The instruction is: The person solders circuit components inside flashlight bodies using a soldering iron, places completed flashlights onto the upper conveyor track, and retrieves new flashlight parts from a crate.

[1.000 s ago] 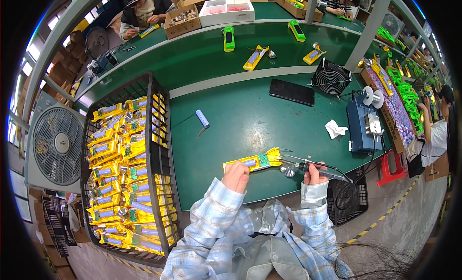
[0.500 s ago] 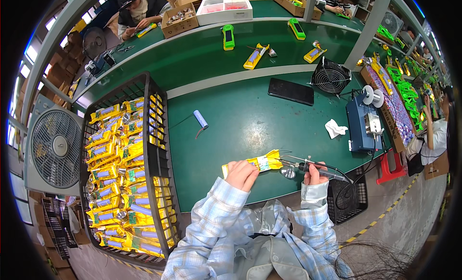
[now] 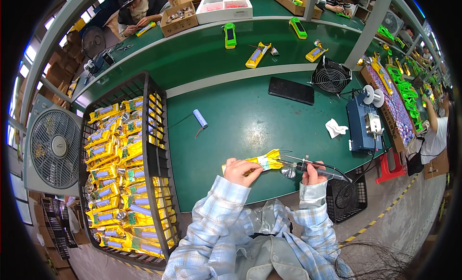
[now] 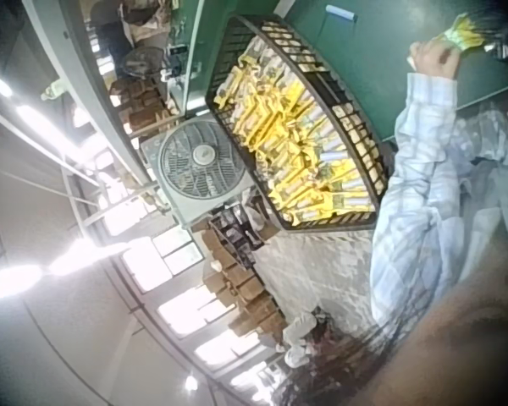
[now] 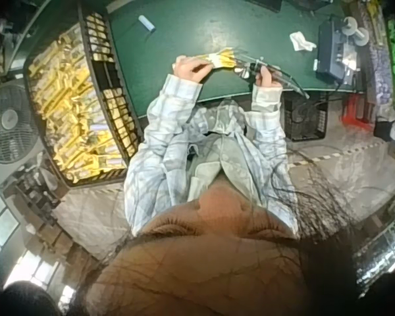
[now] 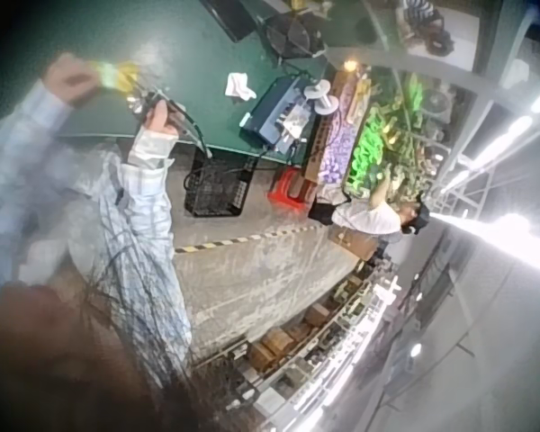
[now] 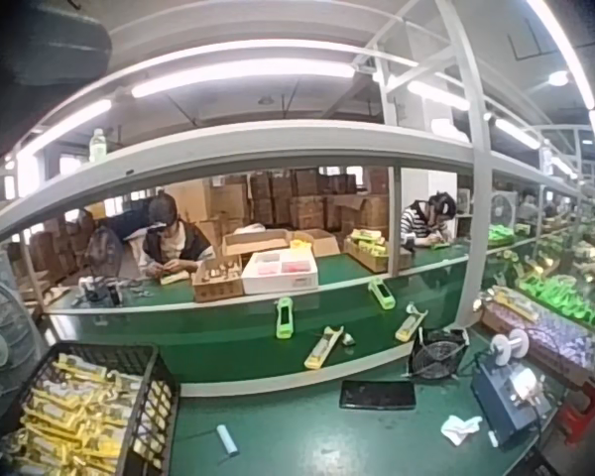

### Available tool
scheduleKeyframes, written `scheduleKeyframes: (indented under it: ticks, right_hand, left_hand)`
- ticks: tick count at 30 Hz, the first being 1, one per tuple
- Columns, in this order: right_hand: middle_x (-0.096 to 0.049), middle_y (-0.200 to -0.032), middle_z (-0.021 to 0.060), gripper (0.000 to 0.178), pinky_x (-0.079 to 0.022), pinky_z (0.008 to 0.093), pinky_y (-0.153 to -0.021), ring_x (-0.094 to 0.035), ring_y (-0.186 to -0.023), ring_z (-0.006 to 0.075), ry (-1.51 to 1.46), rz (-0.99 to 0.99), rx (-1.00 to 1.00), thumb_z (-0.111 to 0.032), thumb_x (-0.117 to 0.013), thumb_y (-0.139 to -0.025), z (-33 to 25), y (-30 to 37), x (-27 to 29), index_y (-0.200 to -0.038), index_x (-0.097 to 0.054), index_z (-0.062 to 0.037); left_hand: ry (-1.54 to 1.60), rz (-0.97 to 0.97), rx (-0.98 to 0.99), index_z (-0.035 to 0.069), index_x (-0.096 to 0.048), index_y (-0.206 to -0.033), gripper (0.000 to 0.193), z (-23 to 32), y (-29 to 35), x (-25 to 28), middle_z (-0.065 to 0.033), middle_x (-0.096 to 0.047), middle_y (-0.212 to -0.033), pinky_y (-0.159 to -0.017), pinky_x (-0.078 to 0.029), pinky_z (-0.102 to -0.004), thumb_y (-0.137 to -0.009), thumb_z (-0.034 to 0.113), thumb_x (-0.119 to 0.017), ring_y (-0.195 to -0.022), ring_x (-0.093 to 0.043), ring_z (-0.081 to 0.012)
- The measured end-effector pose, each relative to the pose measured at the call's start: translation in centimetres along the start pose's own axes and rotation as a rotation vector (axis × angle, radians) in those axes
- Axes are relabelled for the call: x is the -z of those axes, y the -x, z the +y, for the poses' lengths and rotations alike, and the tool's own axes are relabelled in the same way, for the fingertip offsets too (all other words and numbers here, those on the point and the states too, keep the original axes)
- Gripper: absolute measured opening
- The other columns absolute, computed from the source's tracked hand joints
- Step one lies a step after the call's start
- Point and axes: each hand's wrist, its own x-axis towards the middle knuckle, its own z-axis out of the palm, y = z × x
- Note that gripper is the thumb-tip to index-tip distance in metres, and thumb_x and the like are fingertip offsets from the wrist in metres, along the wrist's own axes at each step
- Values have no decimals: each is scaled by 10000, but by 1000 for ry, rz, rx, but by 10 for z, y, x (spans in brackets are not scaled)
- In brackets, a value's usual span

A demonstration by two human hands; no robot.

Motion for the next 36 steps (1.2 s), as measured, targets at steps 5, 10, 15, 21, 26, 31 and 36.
scheduleKeyframes:
  ticks: [5, 10, 15, 21, 26, 31, 36]
  right_hand:
    - [-555, -722, 16, 86, -363, 195, -490, -470, -550, 72, 15, -18, -16, -87, -612, -824, -2, 1, 1, -861, -536, -68]
    - [-549, -707, 13, 92, -355, 199, -487, -467, -547, 76, -5, -1, 11, -96, -615, -825, -3, 1, -3, -860, -535, -67]
    - [-531, -649, 10, 87, -326, 197, -476, -447, -530, 67, 26, 1, 8, -113, -611, -830, -3, 2, -5, -852, -539, -70]
    - [-515, -610, 0, 116, -303, 197, -469, -424, -511, 53, 105, -51, 6, -153, -621, -828, -3, 3, -4, -838, -542, -68]
    - [-513, -608, -2, 117, -307, 201, -469, -423, -508, 53, 121, -83, 28, -152, -620, -826, -1, 3, -3, -833, -541, -66]
    - [-514, -608, -2, 113, -318, 203, -476, -431, -516, 55, 83, -115, 47, -147, -618, -827, 2, 3, -3, -833, -541, -65]
    - [-552, -740, -1, 60, -343, 173, -474, -424, -541, 45, 68, -145, 38, -75, -591, -833, 4, 3, 1, -860, -540, -58]
  left_hand:
    - [-60, -20, -72, 88, -661, -767, 63, 3, -1, 2, -27, -641, -725, -735, -326, -319, -750, 139, -694, -673, -578, -151]
    - [-181, -44, -114, 95, -627, -780, 54, 10, -2, 2, -23, -606, -739, -729, -303, -332, -786, 139, -657, -689, -557, -166]
    - [-266, -46, -150, 104, -629, -778, 56, 14, -3, 4, -16, -596, -736, -718, -286, -343, -786, 153, -657, -681, -551, -164]
    - [-300, -52, -79, 132, -659, -744, 80, 15, -5, 1, 2, -600, -702, -714, -281, -348, -788, 199, -654, -653, -562, -159]
    - [-306, -104, -38, 140, -671, -736, 104, 17, -7, 4, 0, -601, -686, -718, -274, -353, -790, 228, -653, -639, -568, -164]
    - [-314, -133, -7, 141, -673, -736, 115, 20, -10, 5, 5, -599, -673, -726, -266, -359, -797, 234, -645, -632, -562, -162]
    - [-294, -133, 16, 142, -674, -729, 123, 19, -10, 4, 10, -603, -667, -730, -259, -361, -798, 238, -641, -610, -545, -159]
